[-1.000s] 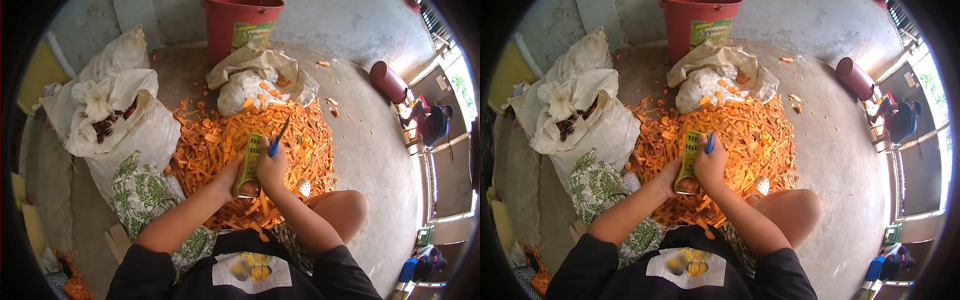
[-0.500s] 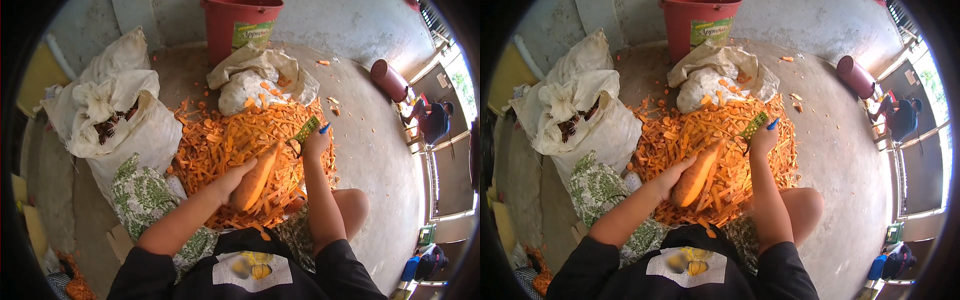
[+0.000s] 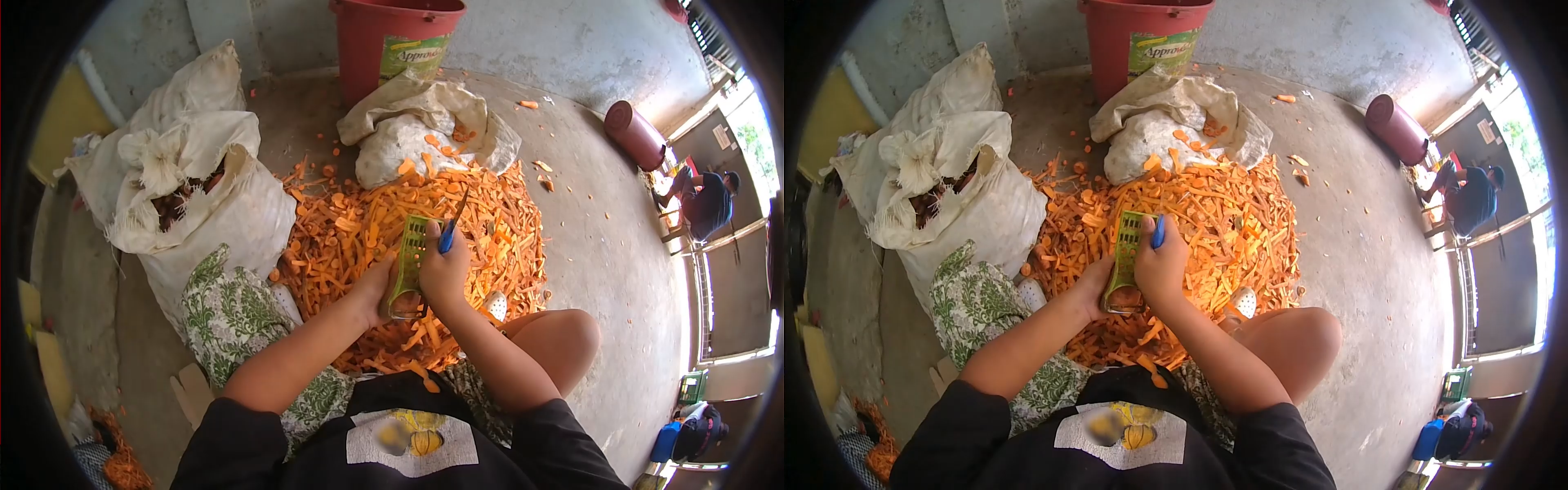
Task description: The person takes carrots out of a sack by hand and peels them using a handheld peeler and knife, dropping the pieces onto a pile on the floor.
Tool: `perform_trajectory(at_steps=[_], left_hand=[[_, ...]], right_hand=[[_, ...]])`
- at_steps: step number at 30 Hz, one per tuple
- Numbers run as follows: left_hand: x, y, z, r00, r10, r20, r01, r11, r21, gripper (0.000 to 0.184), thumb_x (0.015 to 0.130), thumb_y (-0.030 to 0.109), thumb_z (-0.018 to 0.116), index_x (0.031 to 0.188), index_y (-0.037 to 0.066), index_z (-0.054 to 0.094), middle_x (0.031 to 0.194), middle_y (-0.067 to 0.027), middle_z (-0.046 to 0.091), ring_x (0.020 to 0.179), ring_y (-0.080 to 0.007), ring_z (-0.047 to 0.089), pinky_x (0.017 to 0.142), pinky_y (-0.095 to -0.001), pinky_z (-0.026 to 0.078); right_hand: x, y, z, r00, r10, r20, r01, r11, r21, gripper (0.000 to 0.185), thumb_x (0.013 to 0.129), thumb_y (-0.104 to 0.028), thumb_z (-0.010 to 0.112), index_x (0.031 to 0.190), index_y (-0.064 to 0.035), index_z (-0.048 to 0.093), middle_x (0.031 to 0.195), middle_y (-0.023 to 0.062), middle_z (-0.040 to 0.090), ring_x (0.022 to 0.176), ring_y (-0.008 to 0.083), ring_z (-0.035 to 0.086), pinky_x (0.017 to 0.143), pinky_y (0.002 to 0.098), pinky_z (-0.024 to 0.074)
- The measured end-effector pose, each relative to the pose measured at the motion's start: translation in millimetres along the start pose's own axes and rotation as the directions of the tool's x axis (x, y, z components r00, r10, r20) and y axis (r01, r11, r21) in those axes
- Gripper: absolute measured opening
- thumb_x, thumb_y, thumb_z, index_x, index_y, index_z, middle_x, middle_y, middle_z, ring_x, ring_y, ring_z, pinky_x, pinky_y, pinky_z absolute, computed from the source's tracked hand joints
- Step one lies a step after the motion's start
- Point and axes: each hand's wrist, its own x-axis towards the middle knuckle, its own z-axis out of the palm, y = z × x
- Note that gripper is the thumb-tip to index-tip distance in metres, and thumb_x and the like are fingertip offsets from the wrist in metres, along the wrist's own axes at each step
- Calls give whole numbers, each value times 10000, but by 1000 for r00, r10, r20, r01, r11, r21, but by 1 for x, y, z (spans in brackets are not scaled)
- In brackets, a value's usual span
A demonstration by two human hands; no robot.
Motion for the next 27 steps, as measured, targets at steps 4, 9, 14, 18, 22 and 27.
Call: perform_trajectory(at_steps=[4, 9, 14, 18, 22, 27], left_hand=[[0, 0, 7, 997, 17, -71, -14, 999, 37, 272, 910, 261, 310, 980, 66, 487, 792, -61, 578, 614, -162, 601, 497, -291, 519], [-3, -2, 4, 998, 56, -13, -53, 981, 189, 334, 918, 326, 309, 985, 53, 489, 819, -84, 583, 661, -165, 603, 543, -295, 520], [-26, -13, 32, 974, -46, -221, 156, 846, 510, 470, 908, 424, 312, 1080, 22, 484, 929, -108, 580, 772, -179, 594, 689, -309, 489], [-26, -3, 30, 998, 7, -62, 28, 842, 539, 436, 905, 406, 339, 1123, 48, 462, 963, -107, 565, 813, -167, 583, 695, -300, 484], [-19, 6, 16, 987, -133, -94, 155, 943, 295, 426, 887, 416, 387, 1125, 69, 456, 916, -85, 558, 788, -170, 579, 655, -337, 500], [-1, 3, 0, 996, -30, -87, 38, 995, 90, 408, 880, 439, 367, 1019, 81, 503, 843, -68, 579, 685, -171, 595, 565, -304, 520]], right_hand=[[-3, 1, 2, 998, -57, 1, 57, 998, -13, 277, 872, -217, 483, 699, -11, 417, 525, 123, 427, 457, 235, 375, 463, 336, 336], [7, 14, 2, 995, -65, -77, 52, 986, -158, 253, 869, -227, 481, 751, -4, 494, 557, 125, 482, 493, 233, 456, 482, 346, 362], [80, 59, -42, 915, -76, -396, -93, 915, -392, 323, 874, -268, 452, 689, -9, 504, 582, 150, 515, 521, 293, 491, 495, 380, 361], [102, 82, -69, 854, 18, -520, -188, 943, -276, 295, 867, -247, 467, 706, -3, 507, 560, 103, 503, 503, 245, 468, 495, 361, 365], [80, 53, -49, 930, 125, -345, -136, 991, -8, 298, 866, -244, 481, 682, -12, 508, 546, 21, 461, 499, 111, 412, 471, 288, 332], [11, -7, -4, 999, 25, -34, -22, 997, 72, 287, 881, -246, 464, 705, -20, 458, 558, 38, 445, 506, 116, 409, 479, 290, 344]])
